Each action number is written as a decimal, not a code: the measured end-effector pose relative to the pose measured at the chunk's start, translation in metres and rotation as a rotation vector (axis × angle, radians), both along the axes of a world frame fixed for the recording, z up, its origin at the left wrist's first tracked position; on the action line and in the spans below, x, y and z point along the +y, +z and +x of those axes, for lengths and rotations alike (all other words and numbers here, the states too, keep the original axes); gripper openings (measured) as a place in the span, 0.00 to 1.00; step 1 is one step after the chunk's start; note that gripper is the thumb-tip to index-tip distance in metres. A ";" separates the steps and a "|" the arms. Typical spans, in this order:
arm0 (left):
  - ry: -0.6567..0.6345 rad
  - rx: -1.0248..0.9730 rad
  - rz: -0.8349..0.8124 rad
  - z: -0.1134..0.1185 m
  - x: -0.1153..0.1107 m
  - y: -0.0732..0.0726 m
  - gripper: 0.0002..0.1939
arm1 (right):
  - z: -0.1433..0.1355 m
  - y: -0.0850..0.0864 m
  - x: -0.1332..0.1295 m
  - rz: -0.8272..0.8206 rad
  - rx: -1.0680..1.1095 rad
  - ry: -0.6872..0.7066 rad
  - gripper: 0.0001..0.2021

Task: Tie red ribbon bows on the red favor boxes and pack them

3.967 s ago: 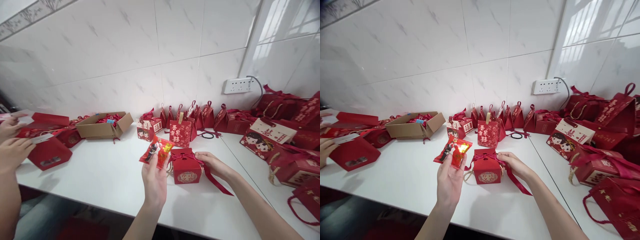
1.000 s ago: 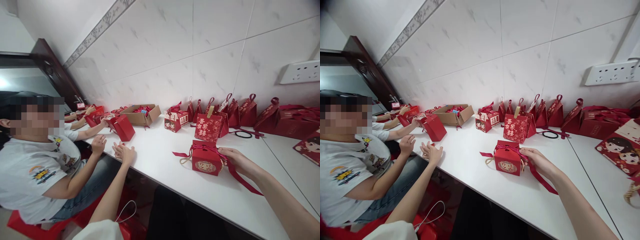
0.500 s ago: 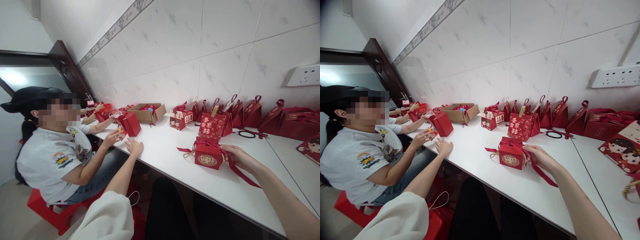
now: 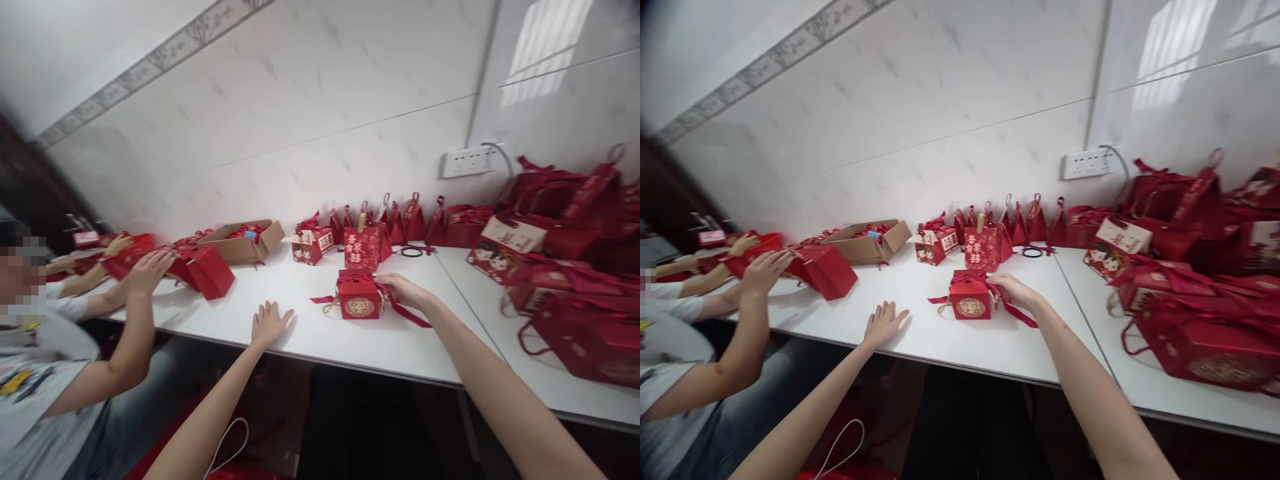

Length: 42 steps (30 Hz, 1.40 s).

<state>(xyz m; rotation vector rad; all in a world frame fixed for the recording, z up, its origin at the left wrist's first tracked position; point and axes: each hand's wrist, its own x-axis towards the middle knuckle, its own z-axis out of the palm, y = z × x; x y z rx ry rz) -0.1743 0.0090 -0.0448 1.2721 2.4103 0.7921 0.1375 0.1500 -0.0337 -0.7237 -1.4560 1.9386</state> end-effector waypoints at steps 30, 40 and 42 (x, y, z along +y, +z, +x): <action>-0.755 -1.025 0.004 0.094 0.125 0.000 0.28 | 0.020 -0.003 0.020 0.010 0.052 -0.019 0.15; -0.813 -1.108 0.098 0.096 0.124 -0.007 0.27 | 0.037 -0.018 0.026 -0.049 0.068 0.034 0.16; -0.836 -1.105 0.114 0.094 0.124 -0.006 0.27 | 0.039 -0.018 0.027 -0.057 0.055 0.062 0.17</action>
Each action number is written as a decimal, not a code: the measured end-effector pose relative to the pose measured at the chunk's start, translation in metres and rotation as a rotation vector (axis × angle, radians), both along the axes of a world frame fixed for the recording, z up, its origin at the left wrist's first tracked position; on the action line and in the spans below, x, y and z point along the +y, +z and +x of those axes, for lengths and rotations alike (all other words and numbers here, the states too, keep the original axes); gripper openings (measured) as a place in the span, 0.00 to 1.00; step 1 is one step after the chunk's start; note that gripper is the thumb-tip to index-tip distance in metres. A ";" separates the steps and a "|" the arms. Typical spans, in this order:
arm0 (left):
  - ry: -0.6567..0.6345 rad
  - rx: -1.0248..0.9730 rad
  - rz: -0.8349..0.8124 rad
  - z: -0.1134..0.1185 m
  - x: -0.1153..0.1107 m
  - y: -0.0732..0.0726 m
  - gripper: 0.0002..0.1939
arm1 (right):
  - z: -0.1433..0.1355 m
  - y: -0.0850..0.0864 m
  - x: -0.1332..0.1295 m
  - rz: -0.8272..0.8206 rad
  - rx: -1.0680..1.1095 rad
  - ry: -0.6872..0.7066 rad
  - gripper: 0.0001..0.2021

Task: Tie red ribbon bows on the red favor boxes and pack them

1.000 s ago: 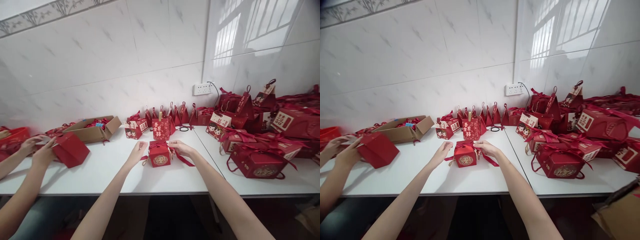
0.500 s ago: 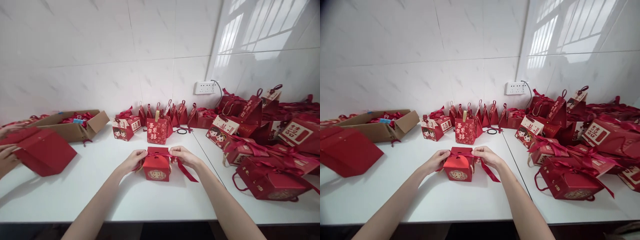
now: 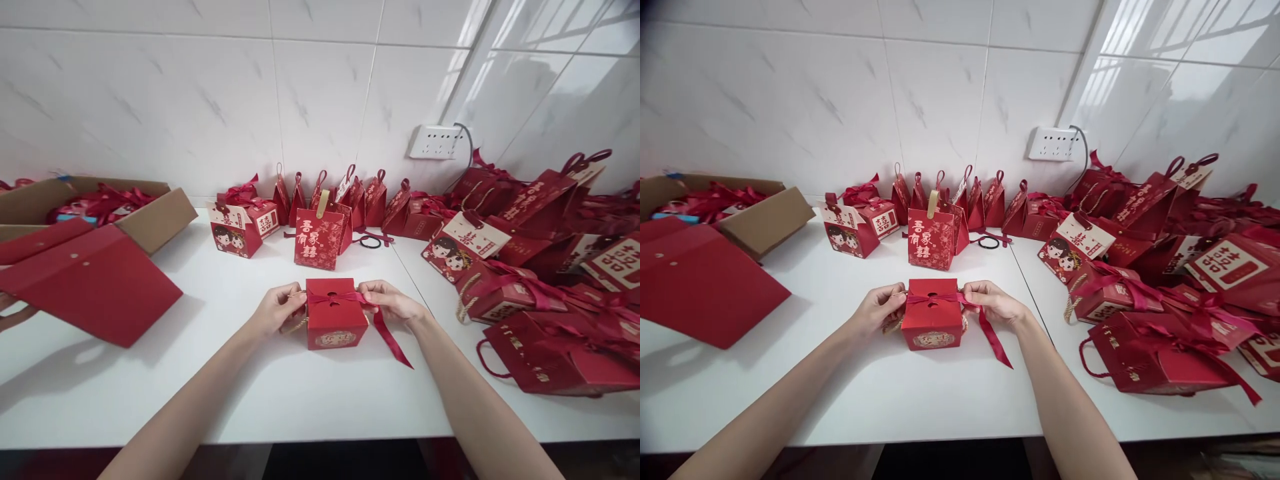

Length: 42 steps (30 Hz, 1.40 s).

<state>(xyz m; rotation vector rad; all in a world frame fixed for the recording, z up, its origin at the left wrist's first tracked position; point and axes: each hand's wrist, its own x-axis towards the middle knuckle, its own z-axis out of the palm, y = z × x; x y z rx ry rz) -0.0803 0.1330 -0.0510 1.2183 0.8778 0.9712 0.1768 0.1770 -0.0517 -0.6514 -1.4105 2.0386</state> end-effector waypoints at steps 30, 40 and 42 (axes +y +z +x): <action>0.378 0.573 0.471 0.005 -0.021 0.022 0.11 | 0.005 -0.002 -0.001 0.003 -0.143 0.032 0.16; 0.276 0.798 0.414 0.003 -0.021 0.030 0.13 | 0.009 0.019 -0.005 0.173 -0.279 0.115 0.17; 0.210 0.779 0.410 -0.001 -0.018 0.036 0.15 | 0.010 0.029 -0.008 0.223 -0.282 0.111 0.16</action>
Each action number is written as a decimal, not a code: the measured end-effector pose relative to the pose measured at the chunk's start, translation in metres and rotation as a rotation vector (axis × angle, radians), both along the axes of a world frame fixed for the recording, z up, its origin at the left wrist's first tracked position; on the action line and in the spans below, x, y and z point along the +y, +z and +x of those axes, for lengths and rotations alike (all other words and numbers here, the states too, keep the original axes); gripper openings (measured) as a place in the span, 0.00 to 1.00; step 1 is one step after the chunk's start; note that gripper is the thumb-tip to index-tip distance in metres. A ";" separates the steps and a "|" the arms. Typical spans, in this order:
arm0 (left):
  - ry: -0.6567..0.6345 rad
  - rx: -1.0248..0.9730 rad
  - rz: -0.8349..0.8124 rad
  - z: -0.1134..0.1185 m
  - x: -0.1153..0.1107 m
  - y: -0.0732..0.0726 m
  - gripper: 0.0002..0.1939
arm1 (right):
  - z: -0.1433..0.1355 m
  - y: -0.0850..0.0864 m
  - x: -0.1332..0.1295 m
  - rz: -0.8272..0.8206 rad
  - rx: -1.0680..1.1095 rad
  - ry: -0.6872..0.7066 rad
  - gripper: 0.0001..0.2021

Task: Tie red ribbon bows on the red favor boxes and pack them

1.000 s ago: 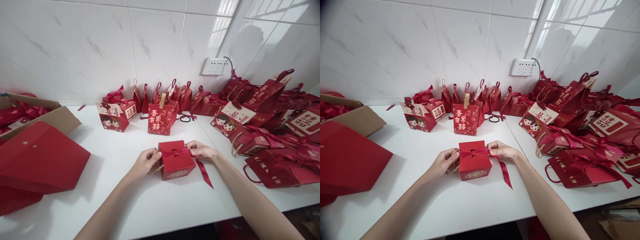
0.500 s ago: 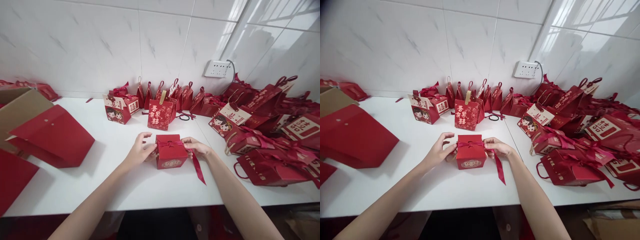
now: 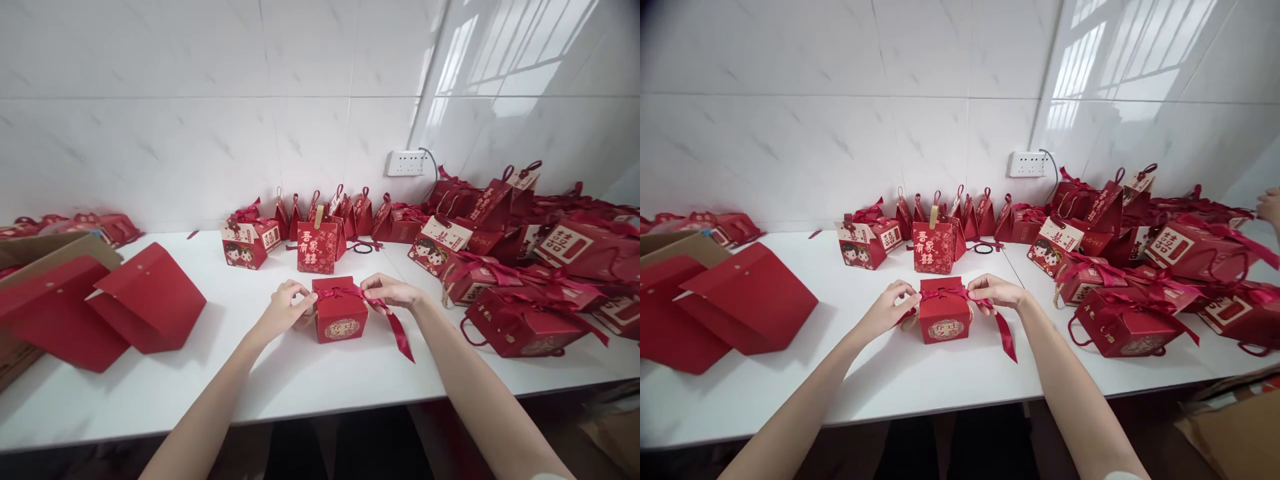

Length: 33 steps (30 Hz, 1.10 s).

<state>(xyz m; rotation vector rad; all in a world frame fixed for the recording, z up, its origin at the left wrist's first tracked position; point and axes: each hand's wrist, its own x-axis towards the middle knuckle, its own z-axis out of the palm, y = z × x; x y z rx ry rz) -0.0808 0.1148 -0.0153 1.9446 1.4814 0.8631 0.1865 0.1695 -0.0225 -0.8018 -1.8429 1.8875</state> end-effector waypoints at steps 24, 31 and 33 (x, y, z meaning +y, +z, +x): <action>-0.387 0.312 -0.272 0.018 0.018 0.097 0.07 | -0.065 0.017 -0.033 0.652 0.024 -0.457 0.10; -0.189 0.220 0.014 0.009 0.015 0.093 0.09 | -0.066 0.013 -0.036 0.409 0.100 -0.644 0.09; -0.257 0.291 0.091 0.010 0.014 0.096 0.12 | -0.067 0.014 -0.036 0.357 0.102 -0.682 0.10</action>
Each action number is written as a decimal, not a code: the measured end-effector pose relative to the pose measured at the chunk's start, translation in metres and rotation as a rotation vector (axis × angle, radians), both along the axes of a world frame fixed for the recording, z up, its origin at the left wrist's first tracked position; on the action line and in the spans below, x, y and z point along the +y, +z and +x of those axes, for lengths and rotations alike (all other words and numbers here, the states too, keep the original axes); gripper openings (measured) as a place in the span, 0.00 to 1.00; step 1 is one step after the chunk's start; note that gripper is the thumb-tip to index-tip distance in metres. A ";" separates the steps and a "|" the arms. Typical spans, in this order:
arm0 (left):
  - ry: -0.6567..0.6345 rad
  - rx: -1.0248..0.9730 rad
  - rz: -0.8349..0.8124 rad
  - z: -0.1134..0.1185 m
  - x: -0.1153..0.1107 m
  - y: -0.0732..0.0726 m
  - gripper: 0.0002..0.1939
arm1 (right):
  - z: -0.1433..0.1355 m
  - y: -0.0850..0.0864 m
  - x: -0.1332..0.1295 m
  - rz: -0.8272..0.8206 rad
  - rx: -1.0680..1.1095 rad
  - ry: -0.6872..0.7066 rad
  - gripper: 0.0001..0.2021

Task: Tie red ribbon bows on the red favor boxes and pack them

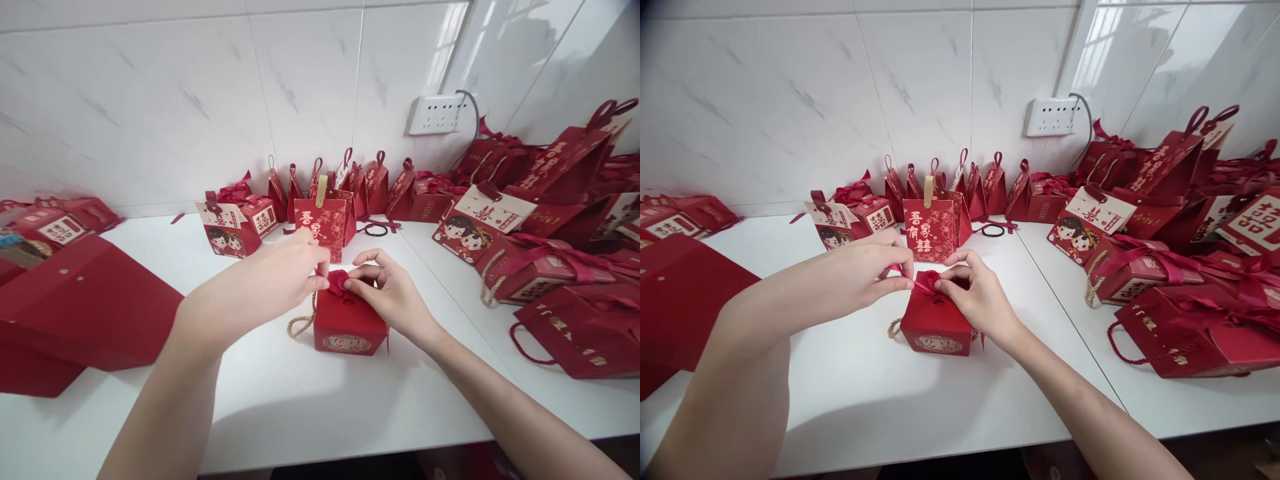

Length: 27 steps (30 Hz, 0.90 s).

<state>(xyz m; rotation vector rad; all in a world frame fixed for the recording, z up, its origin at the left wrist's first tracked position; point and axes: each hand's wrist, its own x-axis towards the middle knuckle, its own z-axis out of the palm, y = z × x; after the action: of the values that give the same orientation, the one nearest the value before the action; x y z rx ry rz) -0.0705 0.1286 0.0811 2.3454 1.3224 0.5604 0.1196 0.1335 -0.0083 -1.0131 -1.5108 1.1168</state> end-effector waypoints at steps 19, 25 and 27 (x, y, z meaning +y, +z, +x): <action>0.144 -0.592 -0.075 0.007 0.016 -0.090 0.07 | -0.001 -0.001 -0.003 0.028 -0.016 0.146 0.03; 0.046 -0.559 -0.086 0.010 0.011 -0.087 0.04 | -0.002 -0.004 -0.006 -0.001 0.030 0.123 0.05; 0.007 -0.530 -0.086 0.010 0.008 -0.083 0.05 | -0.003 -0.003 -0.007 0.006 0.036 0.110 0.04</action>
<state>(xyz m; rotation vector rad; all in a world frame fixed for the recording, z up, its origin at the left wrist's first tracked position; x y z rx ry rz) -0.0608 0.1370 -0.0019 1.9318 1.0780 1.0178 0.1166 0.1264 -0.0114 -0.9097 -1.5552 1.2008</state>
